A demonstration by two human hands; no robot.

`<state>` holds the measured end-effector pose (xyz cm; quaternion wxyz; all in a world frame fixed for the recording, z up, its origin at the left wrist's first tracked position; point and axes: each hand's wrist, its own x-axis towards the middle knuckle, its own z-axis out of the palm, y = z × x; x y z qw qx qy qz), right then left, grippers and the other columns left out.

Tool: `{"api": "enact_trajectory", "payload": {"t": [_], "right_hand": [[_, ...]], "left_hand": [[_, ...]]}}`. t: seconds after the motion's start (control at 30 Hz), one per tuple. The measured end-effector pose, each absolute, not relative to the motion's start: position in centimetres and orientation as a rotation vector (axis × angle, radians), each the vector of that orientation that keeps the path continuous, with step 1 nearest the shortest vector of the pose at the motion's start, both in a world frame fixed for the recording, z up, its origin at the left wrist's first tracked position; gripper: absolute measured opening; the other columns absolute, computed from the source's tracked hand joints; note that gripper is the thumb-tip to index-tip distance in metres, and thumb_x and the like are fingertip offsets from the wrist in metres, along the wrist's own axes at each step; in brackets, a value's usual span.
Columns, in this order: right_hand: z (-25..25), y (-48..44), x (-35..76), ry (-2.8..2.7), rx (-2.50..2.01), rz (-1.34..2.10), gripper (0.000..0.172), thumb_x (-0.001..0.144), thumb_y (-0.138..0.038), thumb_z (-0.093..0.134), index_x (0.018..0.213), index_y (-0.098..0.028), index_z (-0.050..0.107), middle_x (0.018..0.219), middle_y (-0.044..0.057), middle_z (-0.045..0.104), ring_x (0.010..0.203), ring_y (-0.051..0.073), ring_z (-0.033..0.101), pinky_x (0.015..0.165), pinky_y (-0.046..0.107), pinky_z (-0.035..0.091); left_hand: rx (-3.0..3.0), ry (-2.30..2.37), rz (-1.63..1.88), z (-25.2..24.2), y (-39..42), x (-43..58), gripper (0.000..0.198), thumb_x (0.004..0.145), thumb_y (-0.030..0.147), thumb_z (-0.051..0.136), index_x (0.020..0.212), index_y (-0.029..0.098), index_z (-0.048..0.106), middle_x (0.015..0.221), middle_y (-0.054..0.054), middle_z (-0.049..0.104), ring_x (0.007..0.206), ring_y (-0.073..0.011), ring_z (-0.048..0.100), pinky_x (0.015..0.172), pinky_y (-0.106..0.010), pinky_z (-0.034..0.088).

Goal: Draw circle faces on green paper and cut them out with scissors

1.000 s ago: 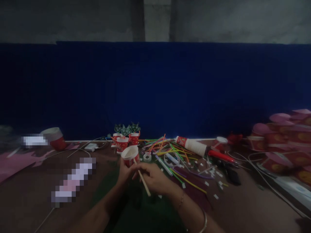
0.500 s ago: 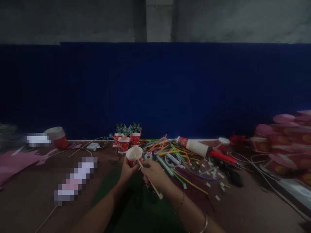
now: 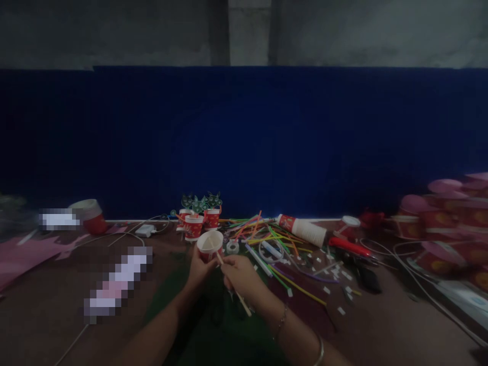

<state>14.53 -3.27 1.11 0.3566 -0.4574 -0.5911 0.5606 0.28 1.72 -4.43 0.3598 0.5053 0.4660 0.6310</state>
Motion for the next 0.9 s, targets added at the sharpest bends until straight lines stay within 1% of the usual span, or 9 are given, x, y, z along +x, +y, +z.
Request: {"api": "enact_trajectory", "payload": {"t": [0.13, 0.4, 0.53, 0.7, 0.9], "right_hand": [[0.9, -3.3, 14.5, -1.49, -1.179, 1.47, 0.028, 0.08, -0.025, 0.044, 0.096, -0.011, 0.062, 0.037, -0.008, 0.042, 0.032, 0.006, 0.032, 0.036, 0.018, 0.019], [0.6, -3.2, 14.5, -1.468, -1.14, 1.479, 0.027, 0.079, -0.023, 0.045, 0.096, -0.011, 0.063, 0.036, -0.008, 0.043, 0.032, 0.006, 0.032, 0.036, 0.018, 0.019], [1.0, -3.4, 14.4, -1.458, -1.149, 1.491, 0.025, 0.08, -0.023, 0.044, 0.091, -0.012, 0.063, 0.035, -0.009, 0.041, 0.032, 0.005, 0.03, 0.035, 0.018, 0.018], [0.7, -3.3, 14.4, -1.459, -1.17, 1.474, 0.02, 0.08, -0.023, 0.045, 0.081, -0.012, 0.062, 0.036, -0.008, 0.041, 0.032, 0.005, 0.03, 0.036, 0.018, 0.018], [0.6, -3.3, 14.3, -1.426, -1.16, 1.513, 0.019, 0.079, -0.024, 0.044, 0.081, -0.012, 0.059, 0.034, -0.009, 0.041, 0.029, 0.005, 0.027, 0.033, 0.018, 0.015]], "left_hand": [[1.309, 1.204, 1.631, -4.2, 1.5, 0.3, 0.06, 0.048, 0.023, 0.076, 0.103, 0.018, 0.051, 0.096, -0.005, 0.063, 0.089, -0.0219, 0.061, 0.079, -0.033, 0.047], [1.271, 1.22, 1.641, -4.2, 1.6, 0.4, 0.064, 0.044, 0.023, 0.077, 0.102, 0.018, 0.053, 0.094, -0.005, 0.064, 0.088, -0.0225, 0.061, 0.079, -0.033, 0.047], [1.272, 1.237, 1.63, -4.8, 1.9, 0.3, 0.062, 0.046, 0.025, 0.076, 0.103, 0.016, 0.053, 0.094, -0.006, 0.065, 0.086, -0.0225, 0.062, 0.078, -0.033, 0.047], [1.328, 1.21, 1.628, -5.1, 2.1, 0.2, 0.06, 0.047, 0.024, 0.075, 0.102, 0.016, 0.053, 0.094, -0.005, 0.065, 0.088, -0.0227, 0.061, 0.079, -0.034, 0.047], [1.36, 1.153, 1.606, -6.2, 2.9, -0.4, 0.069, 0.048, 0.026, 0.074, 0.112, 0.017, 0.05, 0.101, -0.007, 0.064, 0.094, -0.0237, 0.061, 0.082, -0.034, 0.047]]}}
